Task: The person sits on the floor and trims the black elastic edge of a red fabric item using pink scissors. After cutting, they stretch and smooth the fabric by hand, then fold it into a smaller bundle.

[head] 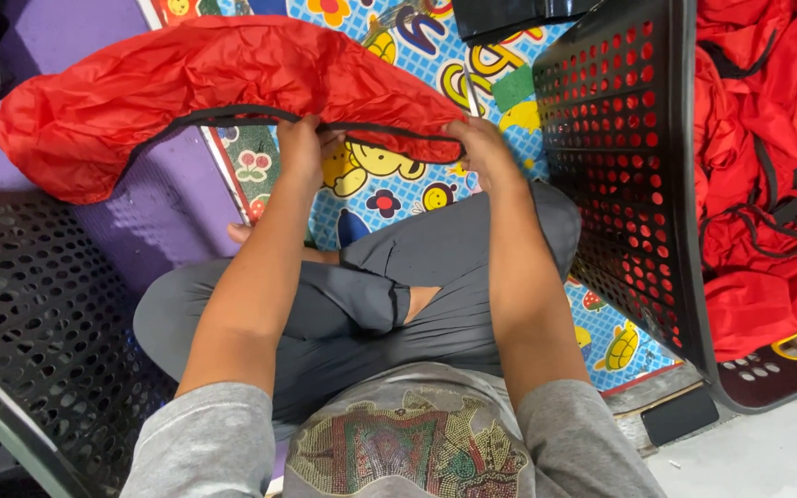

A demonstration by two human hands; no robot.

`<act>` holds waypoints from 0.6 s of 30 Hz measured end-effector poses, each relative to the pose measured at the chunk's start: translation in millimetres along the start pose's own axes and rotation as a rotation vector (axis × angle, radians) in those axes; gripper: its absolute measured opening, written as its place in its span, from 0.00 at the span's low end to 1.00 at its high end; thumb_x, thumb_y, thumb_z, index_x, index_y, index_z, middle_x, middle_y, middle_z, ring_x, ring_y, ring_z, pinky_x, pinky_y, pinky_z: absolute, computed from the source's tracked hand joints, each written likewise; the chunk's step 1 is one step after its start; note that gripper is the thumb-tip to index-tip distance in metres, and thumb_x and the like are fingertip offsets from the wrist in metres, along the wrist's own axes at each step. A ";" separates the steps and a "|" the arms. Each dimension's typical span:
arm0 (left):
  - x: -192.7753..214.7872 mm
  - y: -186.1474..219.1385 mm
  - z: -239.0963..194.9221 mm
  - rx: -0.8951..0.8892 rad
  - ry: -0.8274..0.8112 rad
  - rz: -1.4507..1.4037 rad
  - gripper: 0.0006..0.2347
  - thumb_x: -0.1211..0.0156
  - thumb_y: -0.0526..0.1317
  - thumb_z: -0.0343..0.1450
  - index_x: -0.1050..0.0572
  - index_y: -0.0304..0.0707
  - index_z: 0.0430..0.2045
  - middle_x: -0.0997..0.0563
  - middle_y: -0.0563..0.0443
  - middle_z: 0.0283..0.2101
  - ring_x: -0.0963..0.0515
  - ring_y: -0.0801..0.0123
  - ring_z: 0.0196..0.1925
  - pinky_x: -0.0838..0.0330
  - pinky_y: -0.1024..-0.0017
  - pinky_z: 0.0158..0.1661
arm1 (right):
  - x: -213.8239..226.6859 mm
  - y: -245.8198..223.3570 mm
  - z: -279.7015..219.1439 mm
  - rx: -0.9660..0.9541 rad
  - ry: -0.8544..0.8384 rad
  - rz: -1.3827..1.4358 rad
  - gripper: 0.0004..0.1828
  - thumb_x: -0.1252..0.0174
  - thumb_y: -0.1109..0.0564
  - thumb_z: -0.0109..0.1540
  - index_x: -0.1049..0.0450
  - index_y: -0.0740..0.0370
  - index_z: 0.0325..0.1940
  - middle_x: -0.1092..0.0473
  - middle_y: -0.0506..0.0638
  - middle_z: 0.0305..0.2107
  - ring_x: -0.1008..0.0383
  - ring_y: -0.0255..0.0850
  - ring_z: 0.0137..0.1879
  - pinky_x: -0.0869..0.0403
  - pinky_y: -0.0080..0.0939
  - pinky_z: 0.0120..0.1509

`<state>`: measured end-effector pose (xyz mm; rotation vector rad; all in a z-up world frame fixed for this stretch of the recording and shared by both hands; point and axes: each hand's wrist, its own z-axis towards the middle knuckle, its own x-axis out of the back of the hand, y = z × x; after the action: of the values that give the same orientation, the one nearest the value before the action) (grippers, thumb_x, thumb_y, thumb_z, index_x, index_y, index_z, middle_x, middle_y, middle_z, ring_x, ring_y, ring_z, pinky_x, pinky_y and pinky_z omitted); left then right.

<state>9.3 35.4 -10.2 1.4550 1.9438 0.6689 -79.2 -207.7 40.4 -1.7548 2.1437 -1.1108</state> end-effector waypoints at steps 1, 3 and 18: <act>6.1 -5.5 8.7 -0.003 -0.007 0.000 0.24 0.51 0.35 0.74 0.45 0.21 0.66 0.25 0.30 0.47 0.11 0.46 0.39 0.12 0.54 0.44 | -1.1 1.3 -4.6 0.004 0.005 0.003 0.36 0.35 0.41 0.56 0.29 0.61 0.63 0.31 0.61 0.45 0.27 0.52 0.48 0.27 0.41 0.46; 18.8 -16.0 26.1 0.021 -0.023 -0.079 0.23 0.54 0.35 0.75 0.48 0.25 0.66 0.29 0.35 0.47 0.13 0.50 0.39 0.11 0.52 0.43 | -4.0 2.3 -12.6 0.291 0.039 0.041 0.28 0.31 0.67 0.54 0.31 0.76 0.56 0.29 0.62 0.42 0.26 0.53 0.52 0.28 0.47 0.57; 41.6 2.3 -16.4 -0.366 0.331 1.187 0.17 0.38 0.56 0.68 0.15 0.43 0.25 0.17 0.34 0.26 0.16 0.36 0.37 0.21 0.48 0.36 | 0.8 45.8 53.8 0.226 0.113 -0.412 0.28 0.23 0.57 0.45 0.21 0.52 0.49 0.25 0.50 0.39 0.20 0.46 0.50 0.23 0.42 0.51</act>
<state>-9.7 75.5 -4.5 2.2518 0.8581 1.7353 -85.8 -230.4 -26.2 -2.1191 1.6648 -1.5120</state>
